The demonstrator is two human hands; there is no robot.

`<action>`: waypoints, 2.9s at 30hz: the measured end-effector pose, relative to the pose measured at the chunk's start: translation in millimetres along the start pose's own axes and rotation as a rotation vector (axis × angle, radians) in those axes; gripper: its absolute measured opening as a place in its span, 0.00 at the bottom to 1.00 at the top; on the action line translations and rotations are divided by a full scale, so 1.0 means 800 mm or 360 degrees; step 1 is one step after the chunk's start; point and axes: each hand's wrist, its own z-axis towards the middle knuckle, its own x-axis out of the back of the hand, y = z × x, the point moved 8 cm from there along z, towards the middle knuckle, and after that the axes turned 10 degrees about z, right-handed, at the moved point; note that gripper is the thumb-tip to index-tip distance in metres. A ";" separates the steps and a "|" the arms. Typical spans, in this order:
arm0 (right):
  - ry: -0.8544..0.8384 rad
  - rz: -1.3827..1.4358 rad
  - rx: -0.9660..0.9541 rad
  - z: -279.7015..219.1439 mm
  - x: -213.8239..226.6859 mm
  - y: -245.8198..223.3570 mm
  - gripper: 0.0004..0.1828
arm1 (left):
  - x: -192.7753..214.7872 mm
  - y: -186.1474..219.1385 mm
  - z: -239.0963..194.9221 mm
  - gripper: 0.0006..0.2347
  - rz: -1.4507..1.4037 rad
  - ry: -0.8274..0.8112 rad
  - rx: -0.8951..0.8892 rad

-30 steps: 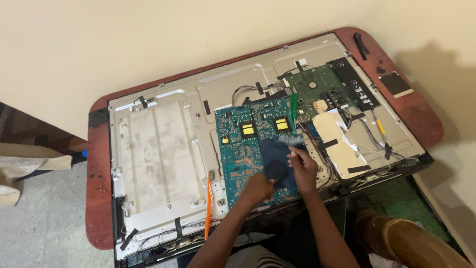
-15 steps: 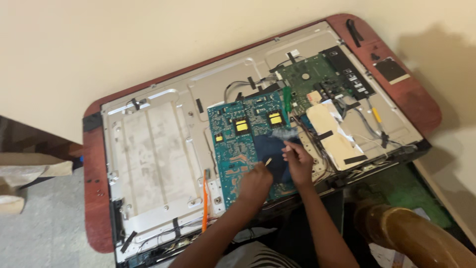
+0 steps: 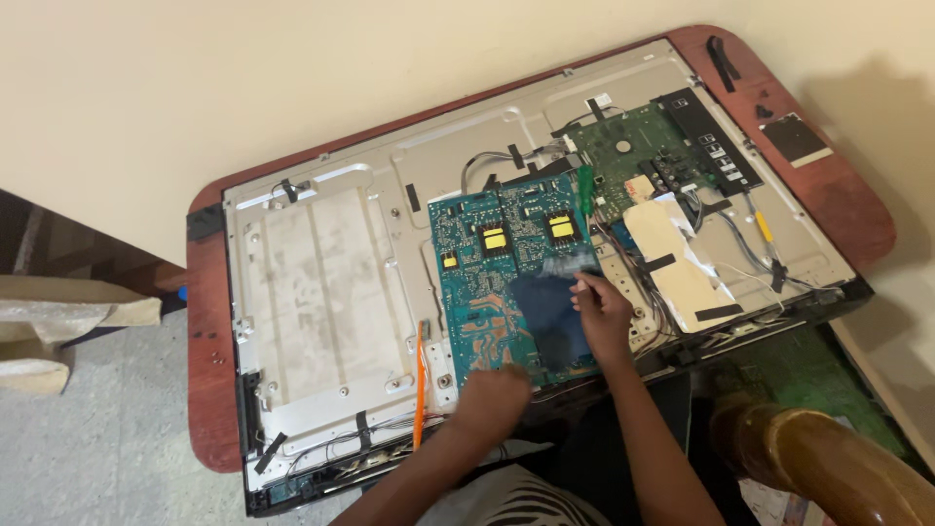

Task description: The person uses a small brush to clean dust and debris from the surface of a green circuit board inside an open appliance chassis. The person then flips the board over and continues brushing the yellow underside, moving across various components.

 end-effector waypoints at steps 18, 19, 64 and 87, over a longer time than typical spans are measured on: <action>-0.0251 -0.1289 0.0407 -0.003 -0.062 -0.028 0.16 | 0.018 -0.170 -0.019 0.08 -0.0325 0.0271 0.0649; -0.0267 -0.1282 0.0407 0.001 -0.061 -0.029 0.17 | 0.014 -0.180 -0.014 0.09 -0.0377 0.0182 0.0736; 0.0051 -0.1270 0.0687 0.002 -0.049 -0.058 0.14 | -0.027 -0.243 0.038 0.23 -0.0504 -0.0853 0.0891; 0.0051 -0.1261 0.0625 0.006 -0.046 -0.071 0.13 | -0.032 -0.228 0.037 0.22 -0.0577 -0.0896 0.0647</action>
